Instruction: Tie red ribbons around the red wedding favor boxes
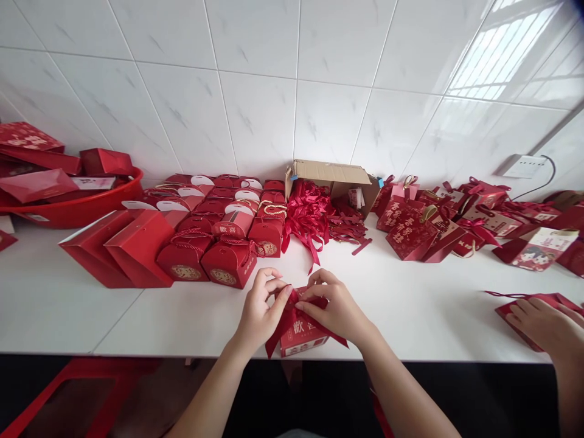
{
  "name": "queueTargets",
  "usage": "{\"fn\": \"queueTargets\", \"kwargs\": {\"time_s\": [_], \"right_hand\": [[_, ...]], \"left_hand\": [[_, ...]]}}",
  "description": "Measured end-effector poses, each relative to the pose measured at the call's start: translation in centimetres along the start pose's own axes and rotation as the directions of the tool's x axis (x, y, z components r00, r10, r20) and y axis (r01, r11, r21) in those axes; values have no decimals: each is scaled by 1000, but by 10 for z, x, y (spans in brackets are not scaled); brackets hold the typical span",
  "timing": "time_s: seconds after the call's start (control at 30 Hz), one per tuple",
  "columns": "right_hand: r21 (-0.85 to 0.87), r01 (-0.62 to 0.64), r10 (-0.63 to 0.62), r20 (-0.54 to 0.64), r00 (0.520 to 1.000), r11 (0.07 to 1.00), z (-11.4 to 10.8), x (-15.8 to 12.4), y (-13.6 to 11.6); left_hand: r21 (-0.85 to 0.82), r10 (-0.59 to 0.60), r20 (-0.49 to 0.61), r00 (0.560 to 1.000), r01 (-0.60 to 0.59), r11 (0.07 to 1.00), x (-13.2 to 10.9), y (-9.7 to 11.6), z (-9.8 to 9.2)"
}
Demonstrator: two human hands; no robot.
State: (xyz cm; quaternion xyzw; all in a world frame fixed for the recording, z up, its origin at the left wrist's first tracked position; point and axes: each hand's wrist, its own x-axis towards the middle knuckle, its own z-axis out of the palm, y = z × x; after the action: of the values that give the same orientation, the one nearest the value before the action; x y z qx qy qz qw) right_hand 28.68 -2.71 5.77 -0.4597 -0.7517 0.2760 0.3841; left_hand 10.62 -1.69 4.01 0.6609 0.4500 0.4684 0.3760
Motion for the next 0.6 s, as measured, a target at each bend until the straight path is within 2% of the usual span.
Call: {"fn": "queueTargets", "kwargs": {"time_s": [0.1, 0.23, 0.43, 0.6], "right_hand": [[-35, -48, 49, 42, 998, 998, 1, 2, -1], [-76, -73, 80, 94, 992, 994, -1, 4, -3], [-85, -76, 84, 95, 992, 993, 3, 2, 0], [100, -27, 18, 85, 996, 995, -9, -12, 9]], "left_hand": [[-58, -24, -16, 1000, 23, 998, 0, -1, 4], [-229, -105, -63, 992, 88, 969, 1, -2, 11], [-343, -158, -111, 981, 112, 933, 4, -7, 16], [-359, -206, -71, 976, 168, 918, 2, -1, 9]]}}
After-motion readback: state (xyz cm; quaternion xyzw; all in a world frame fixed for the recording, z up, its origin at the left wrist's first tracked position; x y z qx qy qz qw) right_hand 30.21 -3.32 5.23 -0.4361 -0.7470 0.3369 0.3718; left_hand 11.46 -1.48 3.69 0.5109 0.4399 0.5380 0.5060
